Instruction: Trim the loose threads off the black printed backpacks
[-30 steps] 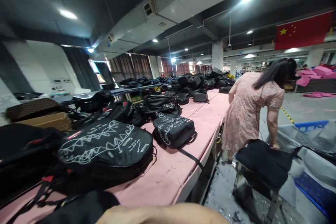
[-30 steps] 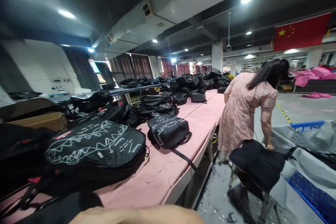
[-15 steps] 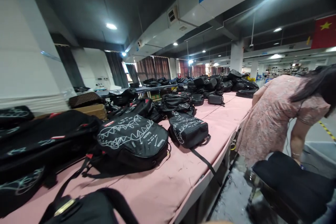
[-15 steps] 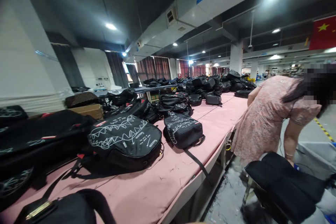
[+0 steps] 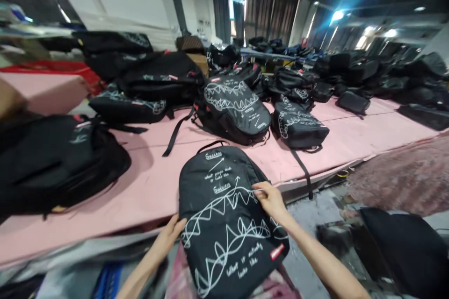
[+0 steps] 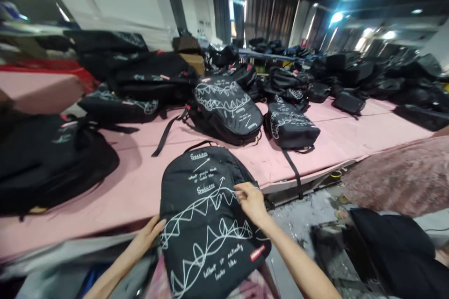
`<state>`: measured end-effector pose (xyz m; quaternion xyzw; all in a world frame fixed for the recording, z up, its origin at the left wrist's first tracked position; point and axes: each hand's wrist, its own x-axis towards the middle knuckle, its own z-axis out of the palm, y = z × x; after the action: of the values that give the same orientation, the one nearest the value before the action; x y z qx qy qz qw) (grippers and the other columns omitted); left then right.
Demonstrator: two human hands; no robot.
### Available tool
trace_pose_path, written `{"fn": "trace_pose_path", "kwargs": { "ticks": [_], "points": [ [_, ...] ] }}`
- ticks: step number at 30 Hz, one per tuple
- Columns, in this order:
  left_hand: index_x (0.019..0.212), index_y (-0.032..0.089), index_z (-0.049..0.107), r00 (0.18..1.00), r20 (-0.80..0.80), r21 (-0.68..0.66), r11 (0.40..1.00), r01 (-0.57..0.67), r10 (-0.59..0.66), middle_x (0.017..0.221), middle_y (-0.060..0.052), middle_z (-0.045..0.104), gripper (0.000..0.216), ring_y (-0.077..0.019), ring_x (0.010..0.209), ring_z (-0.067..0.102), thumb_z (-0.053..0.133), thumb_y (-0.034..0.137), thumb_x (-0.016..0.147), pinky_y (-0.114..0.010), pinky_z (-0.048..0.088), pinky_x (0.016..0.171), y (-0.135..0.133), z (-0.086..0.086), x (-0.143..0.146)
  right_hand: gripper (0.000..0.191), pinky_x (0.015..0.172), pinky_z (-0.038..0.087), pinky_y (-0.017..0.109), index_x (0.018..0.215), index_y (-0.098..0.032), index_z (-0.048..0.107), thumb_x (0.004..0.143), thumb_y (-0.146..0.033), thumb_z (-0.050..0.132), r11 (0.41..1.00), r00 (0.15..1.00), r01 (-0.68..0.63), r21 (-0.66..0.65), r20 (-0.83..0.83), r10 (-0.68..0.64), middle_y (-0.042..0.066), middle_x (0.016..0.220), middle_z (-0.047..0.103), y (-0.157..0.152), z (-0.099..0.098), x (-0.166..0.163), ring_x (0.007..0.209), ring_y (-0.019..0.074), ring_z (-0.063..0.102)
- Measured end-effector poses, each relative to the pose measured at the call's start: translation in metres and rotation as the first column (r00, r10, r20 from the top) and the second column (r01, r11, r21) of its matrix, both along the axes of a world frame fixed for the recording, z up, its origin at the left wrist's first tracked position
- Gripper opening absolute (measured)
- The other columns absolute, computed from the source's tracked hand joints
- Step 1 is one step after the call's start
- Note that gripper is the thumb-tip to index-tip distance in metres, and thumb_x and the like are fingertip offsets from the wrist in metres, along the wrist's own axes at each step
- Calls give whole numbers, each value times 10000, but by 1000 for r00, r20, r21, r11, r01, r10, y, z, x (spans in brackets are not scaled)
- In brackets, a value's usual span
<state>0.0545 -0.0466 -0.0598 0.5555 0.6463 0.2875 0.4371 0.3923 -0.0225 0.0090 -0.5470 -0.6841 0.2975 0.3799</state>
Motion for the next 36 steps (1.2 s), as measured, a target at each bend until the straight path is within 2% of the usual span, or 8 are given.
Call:
{"fn": "trace_pose_path", "kwargs": {
  "ticks": [5,11,17,22,25,30,33,36],
  "points": [
    [901,162,627,972,127,-170,962,215,-195,850,-50,670,527,-248,934,574,508,617,663,-314,462,811,6,-5,-23,289,778,444,209,976,-285,683,763,-156,537,778,784,-599,-189,56,618,-27,1023,670,-75,-40,-62,896,134,623],
    [619,167,531,921,-32,-337,872,355,-388,510,29,444,312,-124,498,409,473,474,616,-235,365,487,27,2,-27,178,742,449,205,858,-247,716,794,-192,559,821,852,-508,-261,-18,522,-13,932,698,-90,-75,-71,846,136,638],
    [515,177,462,830,-54,-381,780,496,-555,482,30,399,176,-130,498,394,464,335,590,-241,351,519,44,1,-29,176,772,438,197,874,-232,709,829,-232,538,799,840,-533,-281,-60,539,-6,923,697,-82,-71,-68,853,126,637],
    [676,194,578,738,-397,-98,825,556,-545,713,-41,608,254,-216,754,561,392,348,752,-287,409,746,35,-1,-37,184,778,419,159,872,-227,701,814,-163,539,774,807,-556,-303,27,591,-20,969,688,-84,-71,-69,908,107,622],
    [719,181,593,600,-688,126,747,653,-408,745,-81,619,301,-234,748,571,339,304,822,-372,392,821,33,9,-46,172,785,402,145,901,-228,689,826,-187,539,706,735,-609,-360,76,673,-24,1007,679,-85,-70,-70,948,98,607],
    [947,132,600,647,-762,291,874,389,-34,875,-104,624,361,-278,817,571,274,267,872,-433,369,803,77,42,-50,173,794,391,145,958,-235,666,831,-236,549,644,668,-652,-400,99,738,-25,1057,661,-83,-73,-70,986,99,592],
    [1037,131,563,846,-530,244,965,97,49,1041,-112,598,471,-326,962,539,280,467,865,-424,356,822,101,48,-39,174,789,399,151,941,-226,675,843,-238,532,659,695,-646,-385,61,717,-15,1020,672,-85,-77,-67,956,104,604],
    [860,118,595,971,-234,24,998,-49,54,852,-131,646,598,-299,881,583,268,612,789,-391,402,793,81,28,-20,174,754,414,165,922,-211,687,835,-227,536,721,764,-600,-347,19,645,4,961,686,-91,-78,-62,882,114,624]
  ]
}}
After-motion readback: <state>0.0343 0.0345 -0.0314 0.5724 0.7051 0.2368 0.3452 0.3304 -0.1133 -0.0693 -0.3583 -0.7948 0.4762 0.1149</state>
